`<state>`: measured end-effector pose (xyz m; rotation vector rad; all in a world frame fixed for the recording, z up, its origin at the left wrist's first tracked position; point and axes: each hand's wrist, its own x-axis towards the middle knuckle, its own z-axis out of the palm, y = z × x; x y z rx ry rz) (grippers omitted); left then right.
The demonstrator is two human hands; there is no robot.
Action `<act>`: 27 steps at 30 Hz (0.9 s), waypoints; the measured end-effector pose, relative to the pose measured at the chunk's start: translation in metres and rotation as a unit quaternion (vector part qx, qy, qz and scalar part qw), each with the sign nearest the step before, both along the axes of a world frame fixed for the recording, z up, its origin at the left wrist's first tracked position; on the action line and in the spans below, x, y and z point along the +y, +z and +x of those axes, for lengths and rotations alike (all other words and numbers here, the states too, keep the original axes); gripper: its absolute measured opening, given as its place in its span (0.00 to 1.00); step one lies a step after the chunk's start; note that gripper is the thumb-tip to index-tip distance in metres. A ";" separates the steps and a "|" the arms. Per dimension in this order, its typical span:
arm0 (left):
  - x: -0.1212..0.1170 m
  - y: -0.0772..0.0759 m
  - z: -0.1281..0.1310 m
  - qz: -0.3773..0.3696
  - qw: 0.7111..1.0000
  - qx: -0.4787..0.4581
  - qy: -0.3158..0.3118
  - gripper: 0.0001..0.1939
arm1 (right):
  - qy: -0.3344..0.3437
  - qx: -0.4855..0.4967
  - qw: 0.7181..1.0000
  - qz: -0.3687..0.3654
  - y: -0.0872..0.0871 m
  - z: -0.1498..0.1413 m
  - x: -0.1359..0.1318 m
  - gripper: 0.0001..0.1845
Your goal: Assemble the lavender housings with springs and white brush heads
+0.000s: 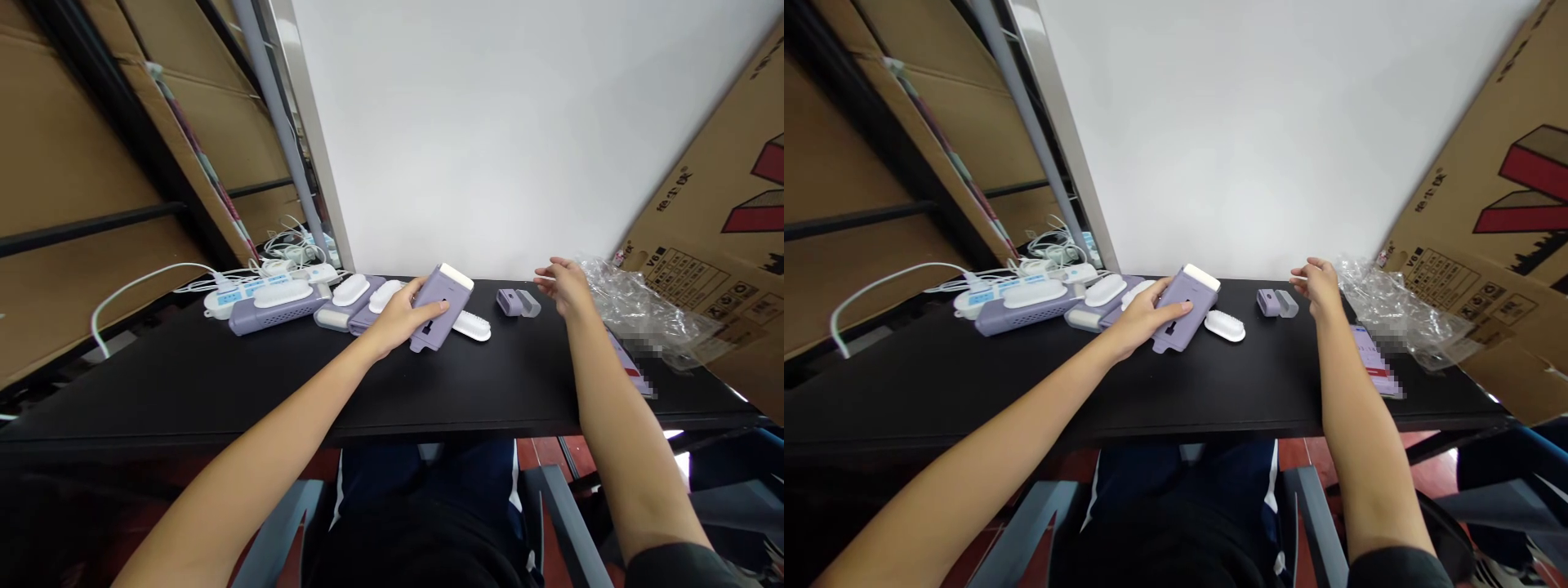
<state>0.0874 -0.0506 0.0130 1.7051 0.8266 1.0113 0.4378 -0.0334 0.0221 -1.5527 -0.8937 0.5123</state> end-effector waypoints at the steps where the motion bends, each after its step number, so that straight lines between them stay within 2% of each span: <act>1: -0.001 -0.001 0.001 0.000 1.000 0.004 -0.004 0.35 | 0.005 -0.028 1.000 -0.014 0.001 -0.002 -0.001 0.23; 3: -0.001 -0.002 0.001 0.000 1.000 0.012 -0.006 0.34 | 0.015 -0.156 0.984 -0.085 0.001 -0.006 -0.002 0.20; 5: 0.000 -0.003 0.002 0.000 1.000 0.015 -0.003 0.34 | 0.016 -0.296 0.940 -0.169 -0.001 -0.005 -0.004 0.18; 7: 0.001 -0.003 0.002 -0.002 1.000 0.015 -0.003 0.34 | -0.015 -0.376 0.896 -0.235 -0.003 -0.001 -0.006 0.21; 9: 0.002 -0.003 0.002 -0.002 1.000 0.012 -0.005 0.34 | -0.041 -0.402 0.870 -0.282 -0.006 0.004 -0.007 0.27; 11: 0.002 -0.003 0.002 -0.002 1.000 0.012 -0.007 0.34 | -0.036 -0.399 0.856 -0.327 -0.011 0.007 -0.005 0.31; 15: 0.001 -0.002 0.002 -0.002 1.000 0.013 -0.006 0.33 | -0.022 -0.375 0.853 -0.363 -0.018 0.011 0.002 0.25; 17: 0.001 -0.002 0.002 0.000 1.000 0.013 -0.004 0.33 | -0.040 -0.366 0.868 -0.333 -0.017 0.011 0.003 0.23; 18: 0.000 -0.002 0.002 0.000 1.000 0.014 -0.004 0.33 | -0.048 -0.347 0.890 -0.291 -0.015 0.010 0.003 0.25; 20: 0.000 -0.002 0.002 0.000 1.000 0.017 -0.006 0.34 | -0.037 -0.251 0.955 -0.156 -0.007 0.002 0.000 0.30; 21: 0.000 -0.002 0.002 -0.001 1.000 0.019 -0.007 0.34 | -0.006 -0.178 0.981 -0.077 -0.003 -0.006 -0.003 0.34; 22: 0.000 -0.002 0.002 -0.002 1.000 0.021 -0.006 0.35 | 0.040 -0.097 0.994 -0.016 0.001 -0.015 -0.006 0.35; 24: -0.001 -0.001 0.002 -0.006 1.000 0.026 -0.002 0.35 | 0.166 -0.011 0.985 0.052 0.006 -0.039 -0.013 0.36; 27: -0.001 -0.001 0.003 -0.008 1.000 0.026 -0.008 0.35 | 0.263 0.055 0.962 0.043 0.005 -0.077 -0.020 0.28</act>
